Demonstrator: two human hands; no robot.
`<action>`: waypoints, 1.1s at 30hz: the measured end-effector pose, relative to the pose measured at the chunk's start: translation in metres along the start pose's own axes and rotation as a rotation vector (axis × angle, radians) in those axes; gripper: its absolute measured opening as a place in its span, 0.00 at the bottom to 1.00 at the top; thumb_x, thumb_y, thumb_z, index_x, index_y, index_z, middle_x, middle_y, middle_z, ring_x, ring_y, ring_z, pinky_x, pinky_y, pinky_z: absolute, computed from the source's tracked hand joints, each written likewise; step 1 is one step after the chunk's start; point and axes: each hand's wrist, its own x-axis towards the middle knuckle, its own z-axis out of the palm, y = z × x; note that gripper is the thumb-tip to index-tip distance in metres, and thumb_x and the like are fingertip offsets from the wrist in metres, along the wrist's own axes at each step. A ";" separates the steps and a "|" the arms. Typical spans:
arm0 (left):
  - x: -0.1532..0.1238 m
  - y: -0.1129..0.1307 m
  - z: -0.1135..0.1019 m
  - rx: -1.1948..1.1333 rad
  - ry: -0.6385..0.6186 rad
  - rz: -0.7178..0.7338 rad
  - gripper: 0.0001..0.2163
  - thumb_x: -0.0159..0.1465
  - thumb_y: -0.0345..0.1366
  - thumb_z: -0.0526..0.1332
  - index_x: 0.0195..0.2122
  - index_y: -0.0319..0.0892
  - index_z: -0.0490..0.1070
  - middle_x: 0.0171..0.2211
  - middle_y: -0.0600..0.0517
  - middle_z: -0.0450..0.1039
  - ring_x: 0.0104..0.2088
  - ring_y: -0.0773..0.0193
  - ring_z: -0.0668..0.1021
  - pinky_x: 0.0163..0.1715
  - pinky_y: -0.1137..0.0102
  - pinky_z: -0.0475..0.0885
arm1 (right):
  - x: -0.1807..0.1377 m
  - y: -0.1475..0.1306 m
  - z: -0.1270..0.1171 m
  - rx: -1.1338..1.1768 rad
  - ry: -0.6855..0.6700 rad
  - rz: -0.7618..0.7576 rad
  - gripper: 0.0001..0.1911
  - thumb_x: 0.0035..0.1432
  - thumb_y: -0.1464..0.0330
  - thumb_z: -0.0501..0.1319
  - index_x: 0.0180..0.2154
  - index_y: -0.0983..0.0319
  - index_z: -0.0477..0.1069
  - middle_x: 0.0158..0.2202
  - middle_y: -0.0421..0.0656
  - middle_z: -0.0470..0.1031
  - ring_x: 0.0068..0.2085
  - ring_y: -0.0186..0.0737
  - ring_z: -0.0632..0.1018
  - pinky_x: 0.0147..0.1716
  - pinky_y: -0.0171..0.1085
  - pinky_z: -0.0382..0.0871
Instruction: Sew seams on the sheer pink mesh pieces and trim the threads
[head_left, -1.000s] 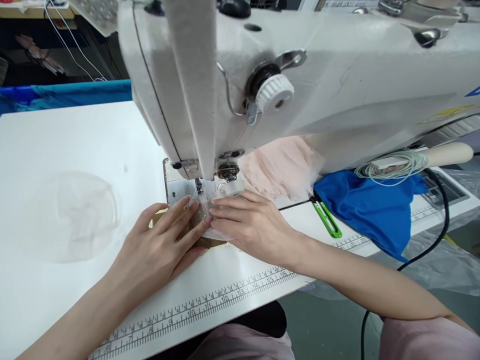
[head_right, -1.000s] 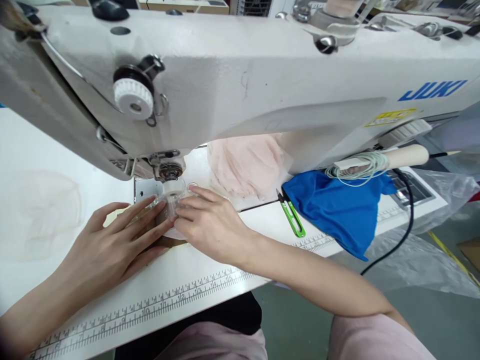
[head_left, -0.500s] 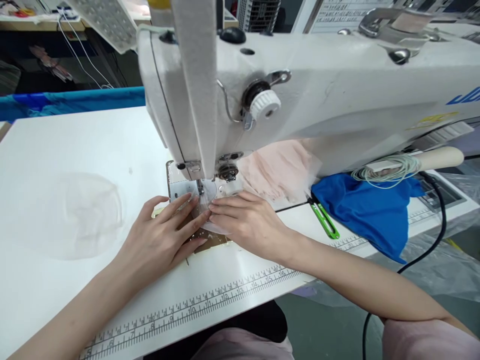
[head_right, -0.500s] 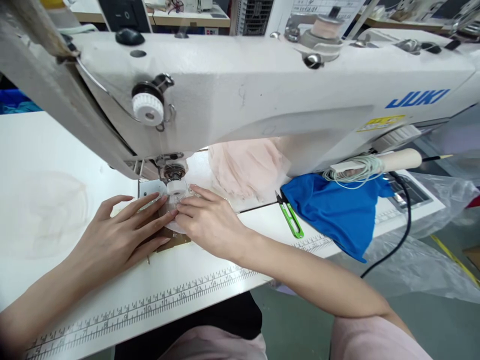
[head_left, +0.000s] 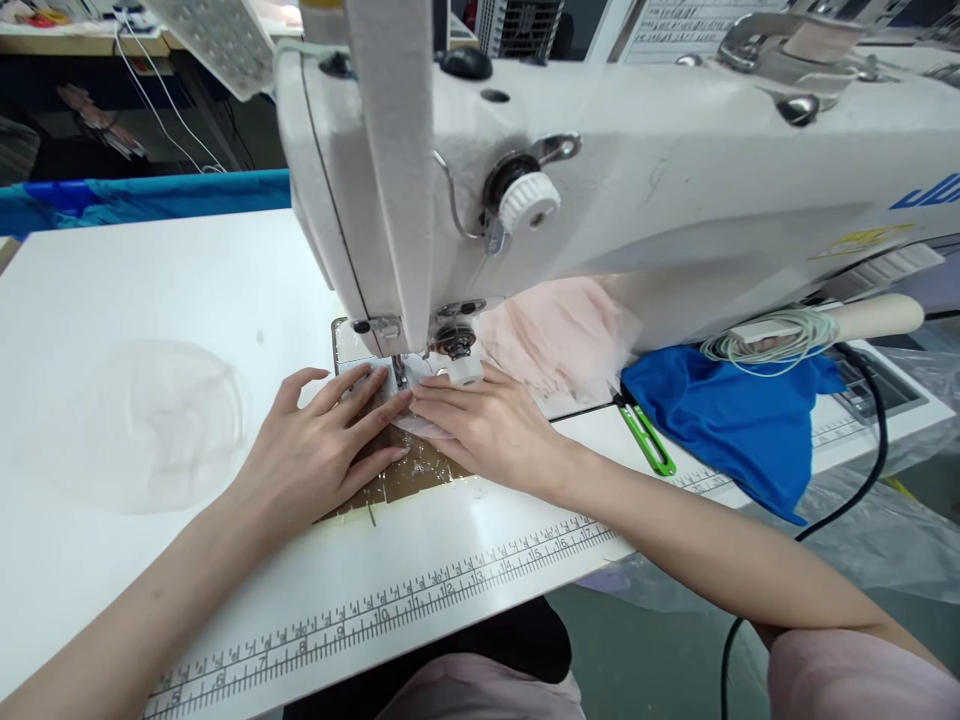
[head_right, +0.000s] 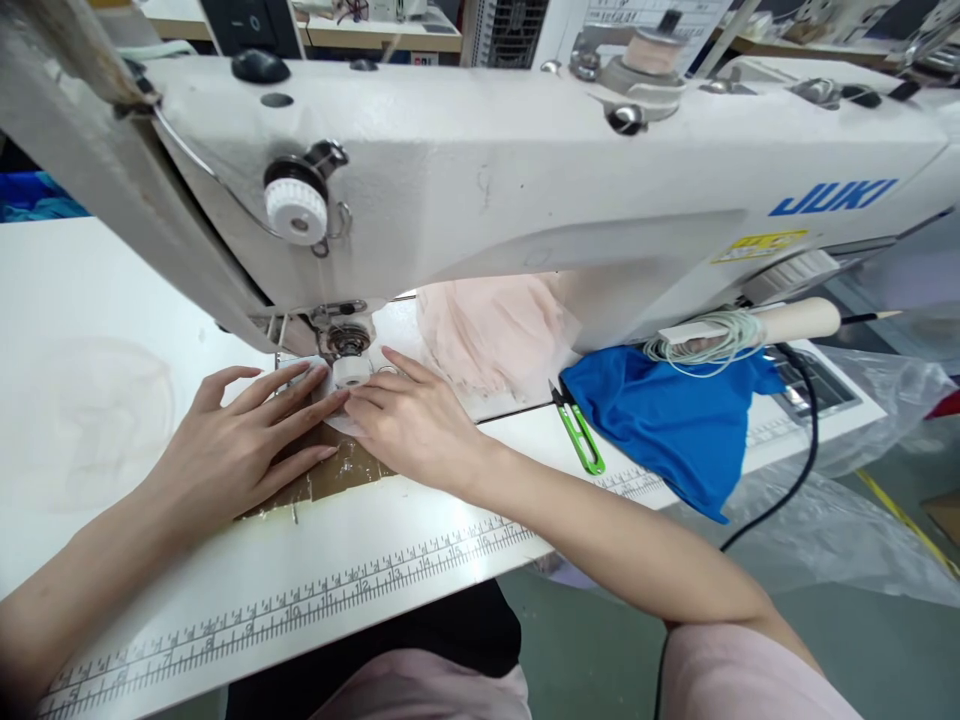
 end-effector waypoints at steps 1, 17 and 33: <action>-0.001 0.002 -0.001 0.011 0.008 -0.002 0.22 0.70 0.44 0.54 0.63 0.42 0.62 0.60 0.41 0.68 0.60 0.47 0.71 0.53 0.49 0.61 | 0.000 0.000 -0.001 0.011 -0.002 0.005 0.13 0.66 0.68 0.56 0.44 0.68 0.76 0.44 0.49 0.81 0.46 0.40 0.81 0.59 0.44 0.65; -0.005 0.011 -0.008 -0.007 0.106 -0.005 0.17 0.70 0.37 0.56 0.58 0.40 0.68 0.54 0.47 0.75 0.54 0.50 0.76 0.52 0.52 0.61 | -0.006 -0.003 0.000 -0.066 -0.059 -0.043 0.18 0.68 0.62 0.55 0.50 0.67 0.74 0.51 0.49 0.78 0.54 0.43 0.76 0.60 0.47 0.63; -0.003 0.005 -0.005 -0.066 0.055 -0.064 0.19 0.69 0.41 0.56 0.61 0.46 0.64 0.56 0.48 0.73 0.57 0.48 0.74 0.55 0.48 0.60 | -0.001 -0.002 0.001 -0.054 -0.081 0.006 0.19 0.67 0.63 0.56 0.51 0.69 0.73 0.51 0.51 0.78 0.49 0.45 0.79 0.56 0.49 0.66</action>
